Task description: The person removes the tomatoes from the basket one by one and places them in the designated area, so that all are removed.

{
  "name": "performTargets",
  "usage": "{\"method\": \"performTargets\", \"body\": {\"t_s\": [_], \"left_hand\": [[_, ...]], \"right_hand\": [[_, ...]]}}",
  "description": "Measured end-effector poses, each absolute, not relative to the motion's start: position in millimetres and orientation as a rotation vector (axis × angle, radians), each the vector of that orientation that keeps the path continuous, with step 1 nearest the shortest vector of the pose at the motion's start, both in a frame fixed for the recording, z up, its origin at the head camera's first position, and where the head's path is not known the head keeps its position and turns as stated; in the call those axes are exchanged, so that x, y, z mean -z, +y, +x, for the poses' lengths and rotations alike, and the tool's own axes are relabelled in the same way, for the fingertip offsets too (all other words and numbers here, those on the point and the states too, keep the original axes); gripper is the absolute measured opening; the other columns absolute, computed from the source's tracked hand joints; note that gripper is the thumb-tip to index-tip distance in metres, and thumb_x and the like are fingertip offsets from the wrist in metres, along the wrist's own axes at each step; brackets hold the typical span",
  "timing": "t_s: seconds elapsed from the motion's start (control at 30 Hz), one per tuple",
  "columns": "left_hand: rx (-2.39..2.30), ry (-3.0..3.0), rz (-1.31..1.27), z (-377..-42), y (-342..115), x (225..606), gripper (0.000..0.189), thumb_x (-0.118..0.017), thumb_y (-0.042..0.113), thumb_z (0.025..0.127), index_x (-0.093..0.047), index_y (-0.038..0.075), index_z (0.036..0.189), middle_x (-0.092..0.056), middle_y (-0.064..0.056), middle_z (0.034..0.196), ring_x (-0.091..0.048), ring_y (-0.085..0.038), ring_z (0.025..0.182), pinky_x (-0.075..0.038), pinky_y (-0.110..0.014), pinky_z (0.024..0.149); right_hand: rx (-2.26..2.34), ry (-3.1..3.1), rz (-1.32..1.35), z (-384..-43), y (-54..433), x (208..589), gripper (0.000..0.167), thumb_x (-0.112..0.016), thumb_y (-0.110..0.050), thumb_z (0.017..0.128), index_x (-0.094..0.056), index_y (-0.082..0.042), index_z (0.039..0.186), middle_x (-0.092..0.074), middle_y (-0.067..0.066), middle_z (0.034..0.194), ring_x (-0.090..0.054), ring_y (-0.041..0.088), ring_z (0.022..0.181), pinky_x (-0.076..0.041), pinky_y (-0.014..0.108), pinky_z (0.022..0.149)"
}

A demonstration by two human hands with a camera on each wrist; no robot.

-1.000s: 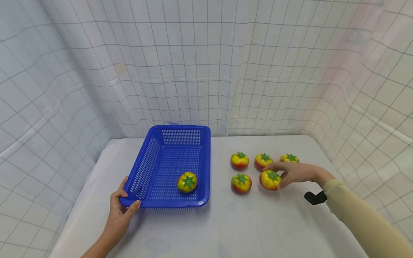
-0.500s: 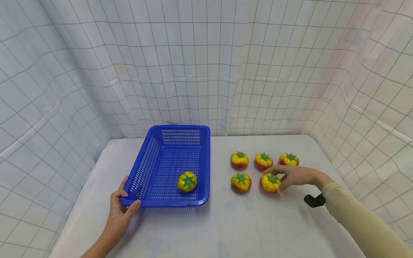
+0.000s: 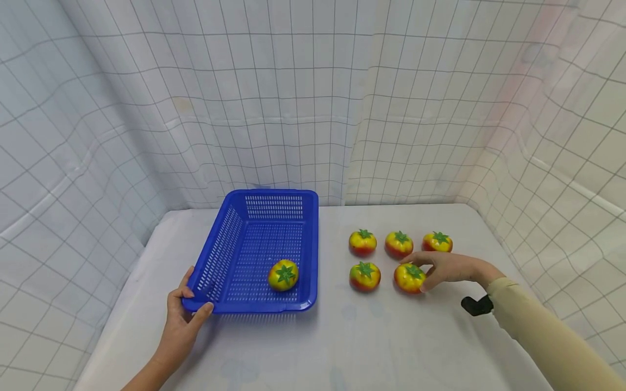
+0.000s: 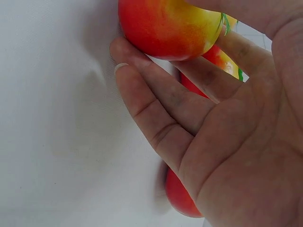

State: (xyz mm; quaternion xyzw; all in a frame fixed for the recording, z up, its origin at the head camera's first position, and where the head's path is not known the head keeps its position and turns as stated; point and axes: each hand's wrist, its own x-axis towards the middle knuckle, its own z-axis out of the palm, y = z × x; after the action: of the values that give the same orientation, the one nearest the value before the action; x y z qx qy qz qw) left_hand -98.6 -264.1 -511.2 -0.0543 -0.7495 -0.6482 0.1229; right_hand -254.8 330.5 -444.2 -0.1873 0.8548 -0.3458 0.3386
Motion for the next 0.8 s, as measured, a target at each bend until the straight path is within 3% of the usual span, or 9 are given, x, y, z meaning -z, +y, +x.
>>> {"method": "performTargets", "body": {"t_s": [0.37, 0.8], "left_hand": [[1.880, -2.188, -0.164, -98.7, -263.8, 511.2, 0.038, -0.051, -0.005, 0.103, -0.022, 0.012, 0.120, 0.000, 0.000, 0.171, -0.028, -0.008, 0.138, -0.043, -0.010, 0.096], [1.869, -2.212, -0.143, -98.6, -263.1, 509.7, 0.038, -0.052, -0.004, 0.104, -0.022, 0.014, 0.119, 0.000, 0.002, 0.171, -0.022, -0.027, 0.145, -0.042, -0.010, 0.097]], "right_hand": [[0.897, 2.237, -0.490, -254.3, 332.0, 447.0, 0.061, -0.081, -0.020, 0.085, -0.057, -0.030, 0.140, -0.049, 0.006, 0.148, -0.046, 0.034, 0.133, -0.042, 0.057, 0.105], [0.911, 2.217, -0.443, -253.6, 331.2, 448.1, 0.064, -0.080, -0.019, 0.086, -0.055, -0.032, 0.143, -0.041, 0.013, 0.154, -0.037, 0.037, 0.141, -0.042, 0.056, 0.106]]}}
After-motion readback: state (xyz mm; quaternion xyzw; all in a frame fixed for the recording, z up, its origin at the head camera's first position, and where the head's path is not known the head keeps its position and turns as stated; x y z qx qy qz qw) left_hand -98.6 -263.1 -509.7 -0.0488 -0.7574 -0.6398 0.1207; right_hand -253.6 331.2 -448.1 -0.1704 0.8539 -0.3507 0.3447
